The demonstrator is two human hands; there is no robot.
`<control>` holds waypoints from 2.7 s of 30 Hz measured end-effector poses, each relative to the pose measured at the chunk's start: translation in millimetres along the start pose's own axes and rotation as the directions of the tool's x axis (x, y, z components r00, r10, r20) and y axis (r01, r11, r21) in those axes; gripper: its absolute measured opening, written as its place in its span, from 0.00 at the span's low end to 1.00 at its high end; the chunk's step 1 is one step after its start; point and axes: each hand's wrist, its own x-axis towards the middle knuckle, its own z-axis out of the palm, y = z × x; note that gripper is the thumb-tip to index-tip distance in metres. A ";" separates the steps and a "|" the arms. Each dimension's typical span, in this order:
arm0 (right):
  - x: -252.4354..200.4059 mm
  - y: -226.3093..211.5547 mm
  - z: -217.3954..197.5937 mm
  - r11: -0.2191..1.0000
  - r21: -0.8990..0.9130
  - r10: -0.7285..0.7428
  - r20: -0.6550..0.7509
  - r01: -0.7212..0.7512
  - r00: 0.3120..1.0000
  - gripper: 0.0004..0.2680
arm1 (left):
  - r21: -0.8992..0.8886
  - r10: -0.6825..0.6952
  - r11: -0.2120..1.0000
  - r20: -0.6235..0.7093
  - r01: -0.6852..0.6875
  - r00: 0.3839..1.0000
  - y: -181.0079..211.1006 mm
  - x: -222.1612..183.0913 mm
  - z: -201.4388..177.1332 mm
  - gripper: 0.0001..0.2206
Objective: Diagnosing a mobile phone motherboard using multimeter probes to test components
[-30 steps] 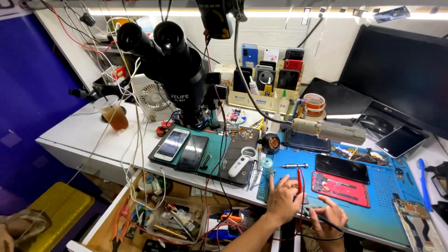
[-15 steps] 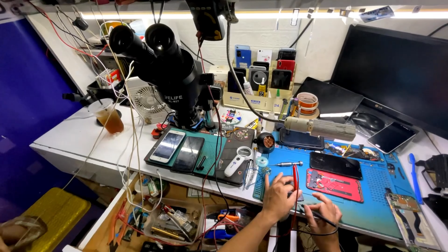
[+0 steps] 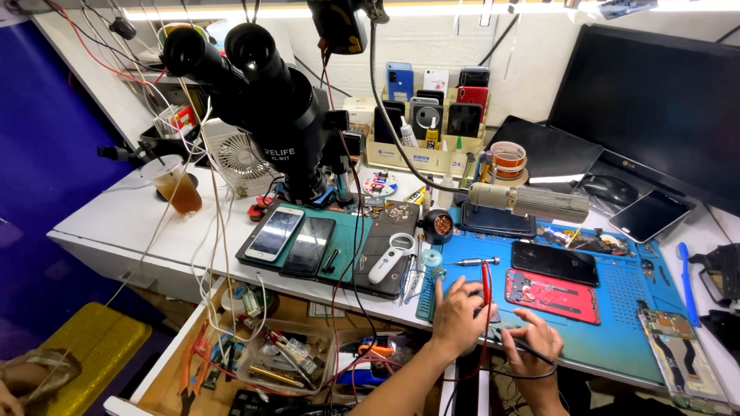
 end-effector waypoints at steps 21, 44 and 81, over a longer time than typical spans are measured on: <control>2.4 -7.7 -3.2 0.995 0.042 0.087 0.041 -0.089 0.995 0.06 | -0.004 -0.010 1.000 0.002 0.010 1.000 0.2 0.7 -0.3 0.12; 5.6 -8.5 -5.2 0.998 0.027 0.058 0.028 -0.058 0.998 0.05 | 0.016 -0.025 1.000 0.022 0.025 0.999 4.3 1.4 -2.9 0.15; 4.1 -28.0 -14.3 0.968 0.238 0.080 0.010 -0.080 0.997 0.09 | -0.266 -0.012 0.962 -0.238 -0.053 0.971 -106.3 7.3 100.2 0.14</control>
